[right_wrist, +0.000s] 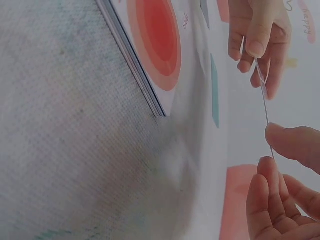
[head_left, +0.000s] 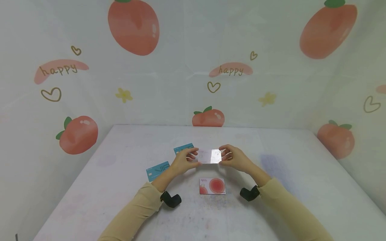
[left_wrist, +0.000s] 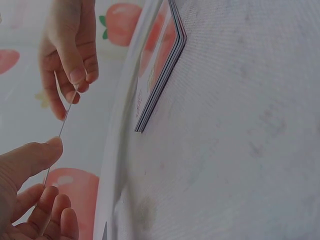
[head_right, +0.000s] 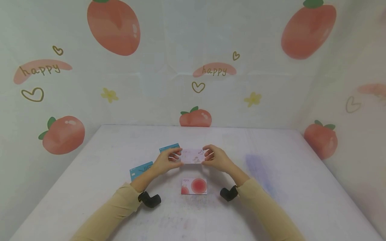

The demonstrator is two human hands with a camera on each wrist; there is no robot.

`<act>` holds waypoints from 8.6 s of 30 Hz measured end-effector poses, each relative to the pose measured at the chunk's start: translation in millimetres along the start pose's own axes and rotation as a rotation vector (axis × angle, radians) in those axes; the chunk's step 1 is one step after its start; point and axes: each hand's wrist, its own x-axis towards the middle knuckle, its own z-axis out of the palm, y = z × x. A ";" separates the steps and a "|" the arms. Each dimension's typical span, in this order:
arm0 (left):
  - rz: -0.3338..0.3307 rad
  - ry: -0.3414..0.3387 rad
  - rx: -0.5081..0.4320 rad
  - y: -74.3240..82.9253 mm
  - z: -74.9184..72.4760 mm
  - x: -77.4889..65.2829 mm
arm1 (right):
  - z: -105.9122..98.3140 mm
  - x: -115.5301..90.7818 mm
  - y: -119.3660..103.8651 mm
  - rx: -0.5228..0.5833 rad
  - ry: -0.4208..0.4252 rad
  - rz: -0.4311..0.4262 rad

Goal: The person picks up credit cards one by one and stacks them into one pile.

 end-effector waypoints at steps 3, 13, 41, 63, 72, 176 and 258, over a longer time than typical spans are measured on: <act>-0.002 -0.004 0.000 -0.7 0.8 -0.8 | 1.8 -0.3 2.1 -0.006 0.003 0.002; 0.011 -0.005 -0.012 -1.2 2.3 -4.1 | 2.8 -4.5 3.7 -0.024 0.002 -0.002; 0.014 -0.019 -0.028 -2.6 4.9 -12.4 | 5.7 -11.1 5.5 0.025 -0.011 -0.035; 0.023 -0.034 -0.020 -2.6 6.3 -17.2 | 7.5 -16.6 5.7 0.019 -0.016 -0.026; -0.002 -0.048 -0.027 -1.9 7.7 -19.0 | 9.6 -21.2 7.3 0.009 -0.018 -0.033; -0.024 -0.195 0.021 4.2 9.8 -46.2 | 19.4 -50.2 4.1 -0.040 -0.110 0.006; 0.011 -0.253 0.216 10.5 15.0 -56.2 | 24.0 -61.5 2.0 -0.133 -0.199 -0.002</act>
